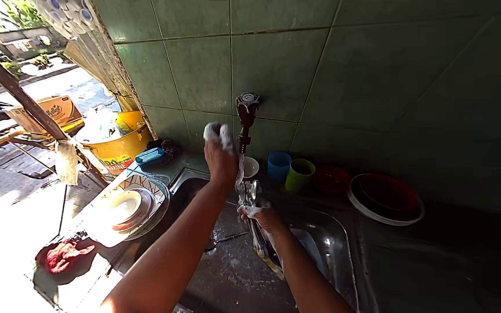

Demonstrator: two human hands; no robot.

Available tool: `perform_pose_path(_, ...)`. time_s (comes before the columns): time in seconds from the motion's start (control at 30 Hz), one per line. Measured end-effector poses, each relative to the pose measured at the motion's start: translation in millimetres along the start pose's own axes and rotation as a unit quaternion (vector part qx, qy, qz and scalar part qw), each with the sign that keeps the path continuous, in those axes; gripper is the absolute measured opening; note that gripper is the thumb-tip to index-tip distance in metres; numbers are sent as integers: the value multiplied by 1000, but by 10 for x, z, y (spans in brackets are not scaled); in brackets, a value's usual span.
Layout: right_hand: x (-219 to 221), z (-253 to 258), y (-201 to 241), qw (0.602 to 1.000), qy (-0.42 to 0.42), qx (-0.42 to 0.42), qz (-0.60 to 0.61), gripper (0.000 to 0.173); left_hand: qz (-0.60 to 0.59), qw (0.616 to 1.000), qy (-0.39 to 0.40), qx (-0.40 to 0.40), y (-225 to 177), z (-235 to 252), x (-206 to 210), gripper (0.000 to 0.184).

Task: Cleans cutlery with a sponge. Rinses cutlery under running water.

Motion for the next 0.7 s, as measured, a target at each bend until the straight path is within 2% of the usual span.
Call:
perform_pose_path(0.07, 137, 45, 140, 996, -51, -21, -73, 13, -80, 982, 61, -159, 943, -494, 194, 66)
perform_pose_path(0.1, 186, 66, 195, 989, -69, -27, -126, 14, -113, 963, 101, -223, 1284, -741, 331, 72)
perform_pose_path(0.13, 239, 89, 237, 982, -74, -25, -175, 18, -158, 940, 145, -264, 1485, -929, 457, 68)
perform_pose_path(0.17, 291, 112, 250, 975, -76, -25, -206, 19, -209, 916, 184, -288, 1580, -1048, 555, 55)
perform_pose_path(0.2, 360, 106, 274, 971, -69, -24, -228, 21, -258, 888, 222, -308, 1638, -1102, 637, 52)
perform_pose_path(0.27, 508, 68, 364, 960, -17, -42, -278, 24, -318, 835, 282, -350, 1670, -1100, 734, 60)
perform_pose_path(0.3, 570, 50, 430, 949, 16, -59, -308, 22, -326, 823, 296, -358, 1668, -1064, 743, 56)
perform_pose_path(0.37, 588, 42, 574, 923, 77, -86, -367, 19, -322, 814, 304, -376, 1654, -993, 712, 33)
perform_pose_path(0.4, 507, 59, 616, 921, 80, -86, -372, 18, -303, 820, 306, -377, 1656, -965, 696, 21)
perform_pose_path(0.47, 168, 82, 598, 941, 11, -27, -336, 24, -223, 843, 349, -344, 1633, -916, 690, 8)
perform_pose_path(0.5, -60, 102, 486, 942, -38, 18, -333, 25, -147, 858, 383, -308, 1617, -894, 715, 9)
perform_pose_path(0.57, -409, 115, 112, 911, -81, 105, -390, 28, 39, 867, 448, -215, 1578, -843, 853, 26)
perform_pose_path(0.63, -360, 37, -246, 845, 9, 179, -504, 35, 163, 851, 485, -116, 1486, -791, 1006, 27)
perform_pose_path(0.7, -10, -20, -501, 778, 132, 166, -592, 41, 257, 829, 494, -50, 1359, -728, 1090, 25)
Point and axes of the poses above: each hand's wrist, its own z-axis towards the middle knuckle, its own x-axis out of the palm, y = z × x, the point moved 9 cm from there along z, towards the middle knuckle, and after that the axes turned 7 degrees about -x, right-handed, at the moved point
